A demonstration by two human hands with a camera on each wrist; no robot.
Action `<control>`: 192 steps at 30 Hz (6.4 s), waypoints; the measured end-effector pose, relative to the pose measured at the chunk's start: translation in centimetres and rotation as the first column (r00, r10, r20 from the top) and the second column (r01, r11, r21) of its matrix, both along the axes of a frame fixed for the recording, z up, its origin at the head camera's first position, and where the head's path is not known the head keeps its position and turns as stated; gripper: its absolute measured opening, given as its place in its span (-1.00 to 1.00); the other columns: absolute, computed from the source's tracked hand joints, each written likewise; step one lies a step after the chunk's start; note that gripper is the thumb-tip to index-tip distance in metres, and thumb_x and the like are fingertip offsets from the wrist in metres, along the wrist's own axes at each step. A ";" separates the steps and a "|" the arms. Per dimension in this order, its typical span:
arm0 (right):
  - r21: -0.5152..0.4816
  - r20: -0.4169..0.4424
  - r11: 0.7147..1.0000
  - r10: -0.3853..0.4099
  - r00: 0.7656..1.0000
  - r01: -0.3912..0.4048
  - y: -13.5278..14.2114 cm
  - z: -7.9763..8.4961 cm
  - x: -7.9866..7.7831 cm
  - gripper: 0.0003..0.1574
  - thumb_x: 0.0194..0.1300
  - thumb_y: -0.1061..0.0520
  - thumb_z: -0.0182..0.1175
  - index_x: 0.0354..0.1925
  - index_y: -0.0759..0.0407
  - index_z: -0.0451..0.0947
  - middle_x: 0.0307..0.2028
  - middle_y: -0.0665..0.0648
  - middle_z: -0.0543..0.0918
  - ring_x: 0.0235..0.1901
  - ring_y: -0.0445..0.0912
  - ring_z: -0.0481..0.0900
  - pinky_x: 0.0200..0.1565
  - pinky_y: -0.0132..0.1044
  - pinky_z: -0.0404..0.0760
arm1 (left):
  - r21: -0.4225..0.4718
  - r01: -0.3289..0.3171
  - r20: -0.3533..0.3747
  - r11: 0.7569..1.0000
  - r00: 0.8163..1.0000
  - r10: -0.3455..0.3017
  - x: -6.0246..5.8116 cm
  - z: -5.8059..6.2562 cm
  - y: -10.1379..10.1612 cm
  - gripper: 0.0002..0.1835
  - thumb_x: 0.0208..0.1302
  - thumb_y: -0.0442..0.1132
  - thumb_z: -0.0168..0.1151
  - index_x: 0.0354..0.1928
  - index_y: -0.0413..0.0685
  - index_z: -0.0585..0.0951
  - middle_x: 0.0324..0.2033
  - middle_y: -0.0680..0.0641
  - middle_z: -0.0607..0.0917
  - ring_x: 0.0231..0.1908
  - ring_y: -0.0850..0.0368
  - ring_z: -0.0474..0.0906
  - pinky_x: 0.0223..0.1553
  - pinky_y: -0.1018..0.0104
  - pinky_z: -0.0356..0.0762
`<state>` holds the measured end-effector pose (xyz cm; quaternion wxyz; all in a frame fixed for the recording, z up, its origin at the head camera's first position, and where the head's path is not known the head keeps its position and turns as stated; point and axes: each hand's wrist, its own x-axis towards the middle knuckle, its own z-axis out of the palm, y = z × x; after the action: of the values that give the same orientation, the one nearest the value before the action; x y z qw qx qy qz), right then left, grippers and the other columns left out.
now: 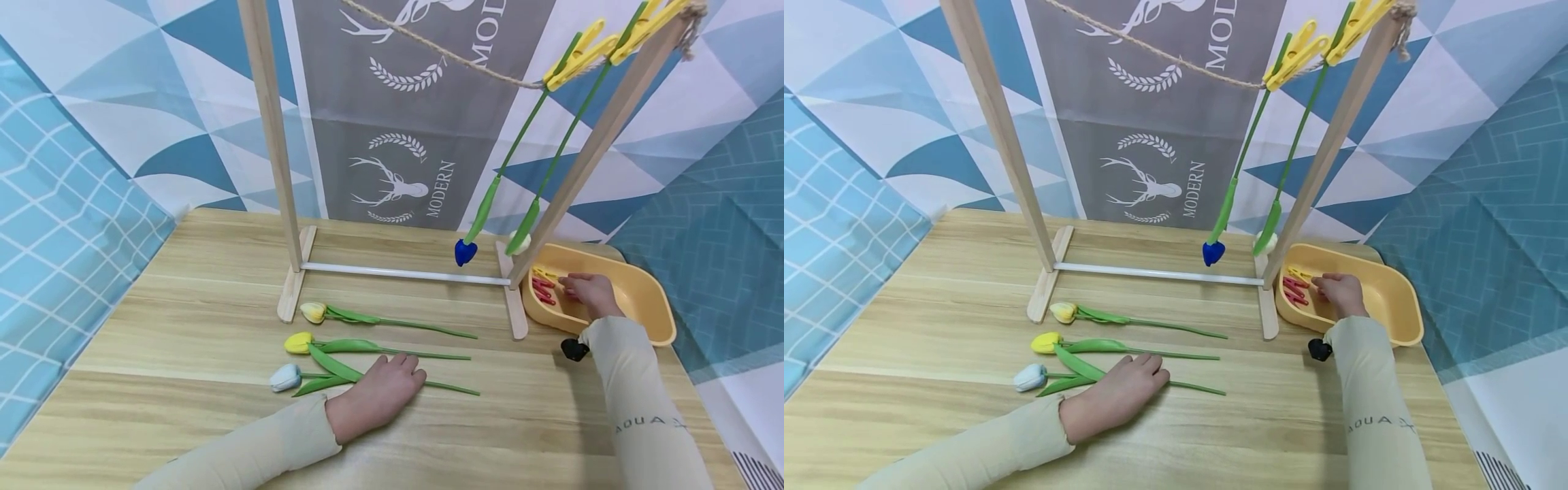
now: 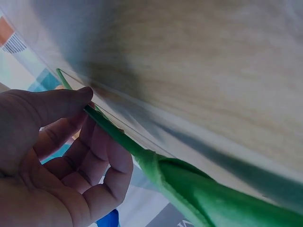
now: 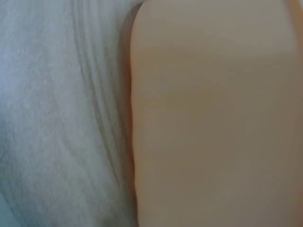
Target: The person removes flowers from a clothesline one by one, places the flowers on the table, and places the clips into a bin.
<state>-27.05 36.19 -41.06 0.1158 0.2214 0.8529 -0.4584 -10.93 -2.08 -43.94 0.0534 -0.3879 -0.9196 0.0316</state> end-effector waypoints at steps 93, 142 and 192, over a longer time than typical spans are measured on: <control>-0.151 -0.845 0.963 -0.008 0.535 -0.223 -15.1 28.6 5.7 -0.48 0.20 0.17 0.24 0.13 0.22 0.42 -0.28 -0.04 0.59 -0.29 -0.24 0.61 -0.12 -0.52 0.57 | 0.941 -0.195 0.209 0.277 0.978 -0.020 -13.3 22.8 4.2 -0.76 0.28 -0.19 0.16 -0.08 -0.14 0.55 -0.20 -0.05 0.60 -0.22 0.17 0.49 -0.16 0.44 0.49; 0.150 -0.609 0.959 0.282 0.741 -0.242 -14.3 32.3 4.3 -0.33 0.13 -0.04 0.26 0.16 0.22 0.44 -0.32 -0.12 0.63 -0.36 -0.29 0.64 -0.23 -0.64 0.55 | 0.934 -0.254 0.299 0.253 0.941 -0.159 -15.9 22.0 8.4 -0.79 0.31 -0.21 0.14 -0.07 -0.12 0.54 -0.22 -0.04 0.60 -0.23 0.18 0.47 -0.20 0.51 0.46; -0.334 -0.735 0.862 0.015 0.678 -0.381 -14.1 31.5 4.3 -0.58 -0.17 0.14 0.48 -0.26 0.29 0.68 -0.33 0.10 0.70 -0.36 -0.15 0.73 -0.22 -0.46 0.59 | 0.956 -0.190 0.224 0.221 0.965 -0.138 -16.4 21.9 6.8 -0.80 0.26 -0.29 0.16 -0.11 -0.20 0.58 -0.21 -0.11 0.64 -0.21 0.15 0.54 -0.14 0.52 0.50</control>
<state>-22.78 22.10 -9.58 -0.1222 -0.1038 0.7150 -0.6805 -27.34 4.71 -22.01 0.1617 -0.2540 -0.7417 -0.5994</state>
